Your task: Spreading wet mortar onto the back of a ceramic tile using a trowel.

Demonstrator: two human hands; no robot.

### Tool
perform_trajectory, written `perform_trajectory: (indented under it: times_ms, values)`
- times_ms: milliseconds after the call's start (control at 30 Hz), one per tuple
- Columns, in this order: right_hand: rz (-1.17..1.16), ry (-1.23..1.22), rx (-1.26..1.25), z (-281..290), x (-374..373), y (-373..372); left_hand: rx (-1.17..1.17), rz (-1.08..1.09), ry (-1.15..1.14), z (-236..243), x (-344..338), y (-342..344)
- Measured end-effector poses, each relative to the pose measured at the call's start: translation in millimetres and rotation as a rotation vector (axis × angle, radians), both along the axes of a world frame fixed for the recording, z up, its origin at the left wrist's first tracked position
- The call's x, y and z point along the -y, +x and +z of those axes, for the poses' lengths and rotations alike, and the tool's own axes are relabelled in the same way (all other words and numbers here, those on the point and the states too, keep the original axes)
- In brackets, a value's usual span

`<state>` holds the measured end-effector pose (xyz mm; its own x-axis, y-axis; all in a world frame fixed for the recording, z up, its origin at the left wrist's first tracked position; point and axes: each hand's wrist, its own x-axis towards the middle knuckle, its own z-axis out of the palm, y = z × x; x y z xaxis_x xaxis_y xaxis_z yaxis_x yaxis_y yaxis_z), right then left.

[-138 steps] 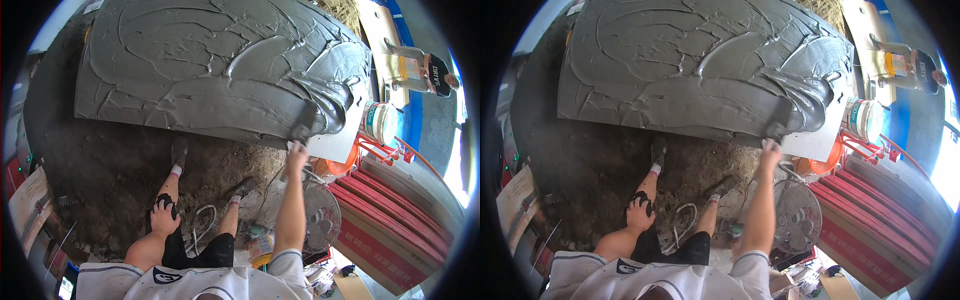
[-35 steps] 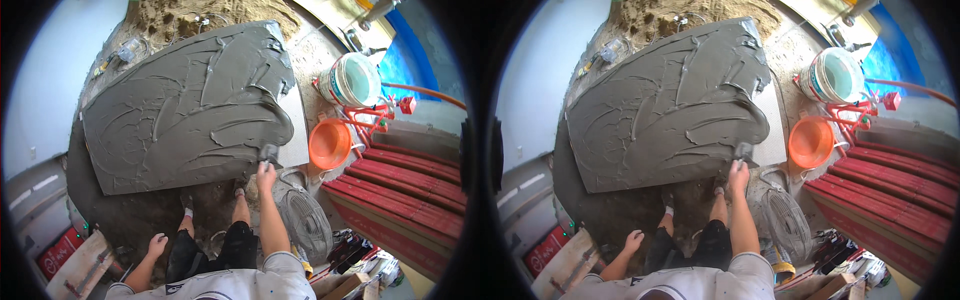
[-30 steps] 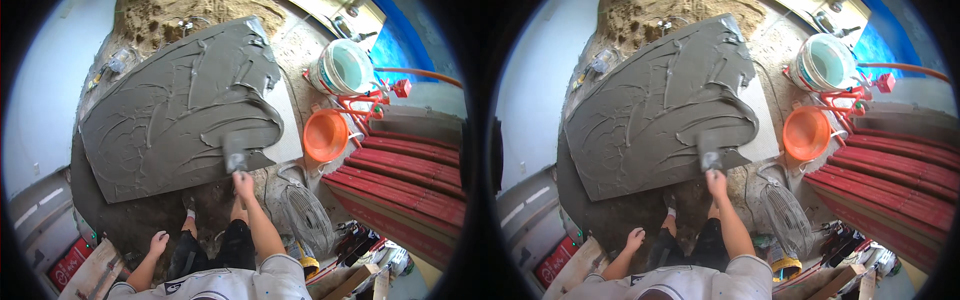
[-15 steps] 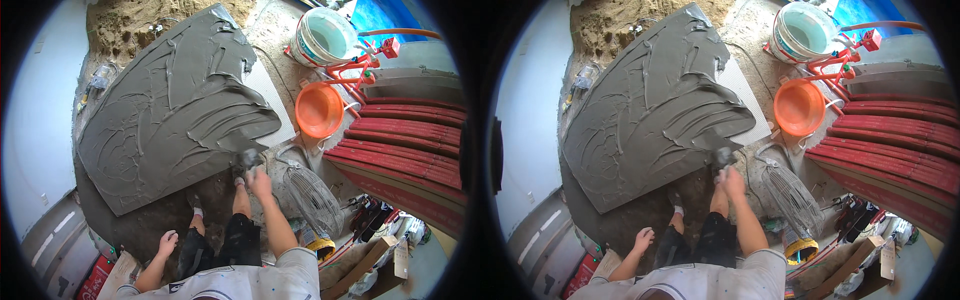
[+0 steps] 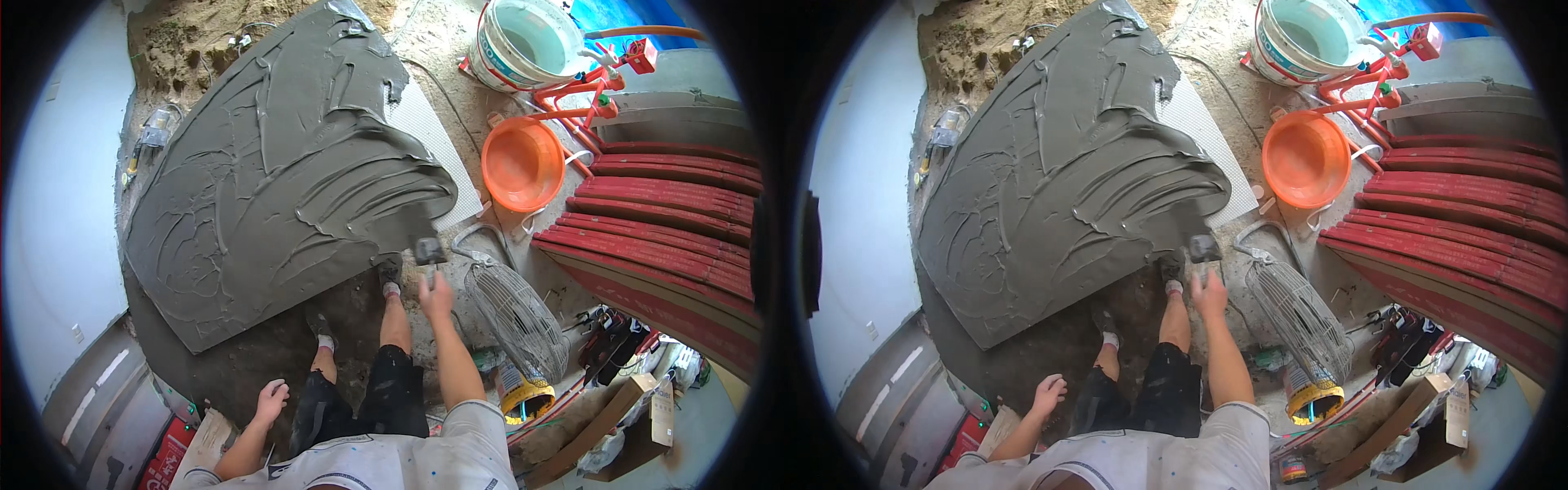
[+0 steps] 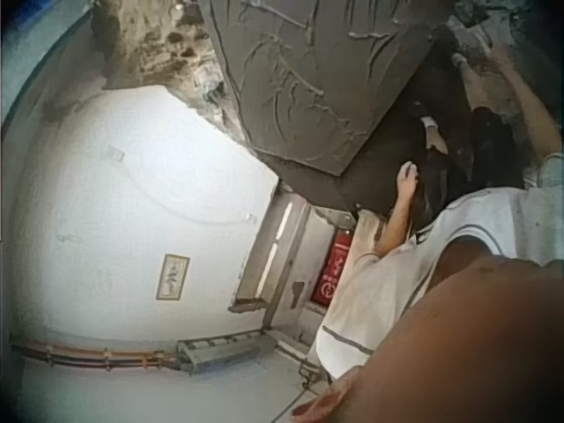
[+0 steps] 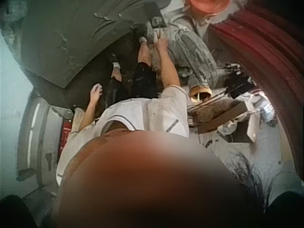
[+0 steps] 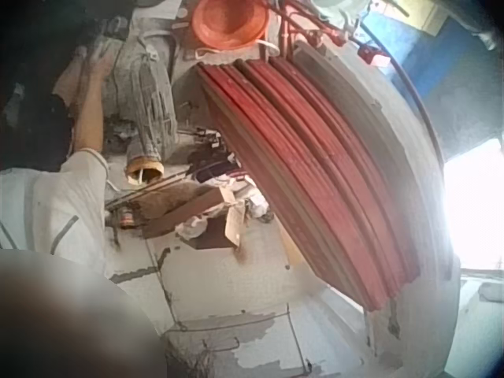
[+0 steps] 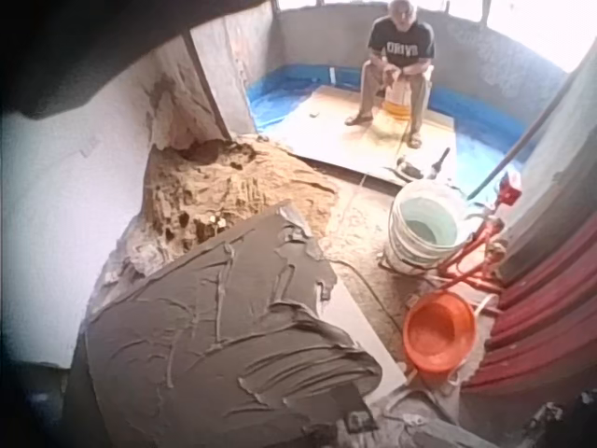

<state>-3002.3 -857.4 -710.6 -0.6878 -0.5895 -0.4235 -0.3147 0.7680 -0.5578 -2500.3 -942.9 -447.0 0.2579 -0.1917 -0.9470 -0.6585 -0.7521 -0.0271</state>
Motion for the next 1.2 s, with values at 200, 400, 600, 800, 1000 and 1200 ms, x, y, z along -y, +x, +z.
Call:
perform_trajectory:
  times_ms: [200,400,600,800,1000,1200]
  values:
    - [-0.407,0.031,-0.033,-12.3,-40.9,-61.8,0.023,0.031,-0.019,0.3,-5.3,-2.1]
    - [-0.387,-0.093,0.266,7.9,-16.9,-123.9,0.02,0.014,-0.007,2.0,-6.6,-6.4]
    - [0.074,-0.123,0.018,-10.6,48.6,-238.2,-0.053,0.098,-0.081,-24.0,-9.1,-33.6]
    - [-0.488,-0.174,0.333,-7.4,43.3,-186.0,-0.01,0.143,-0.086,-15.3,-27.3,-12.2]
    - [0.371,0.034,0.189,-40.8,6.8,-17.3,-0.033,0.147,-0.102,-24.3,-37.6,-9.9]
    - [0.89,0.42,0.299,-7.1,-34.3,87.5,-0.005,0.198,-0.123,-13.5,-40.4,9.9]
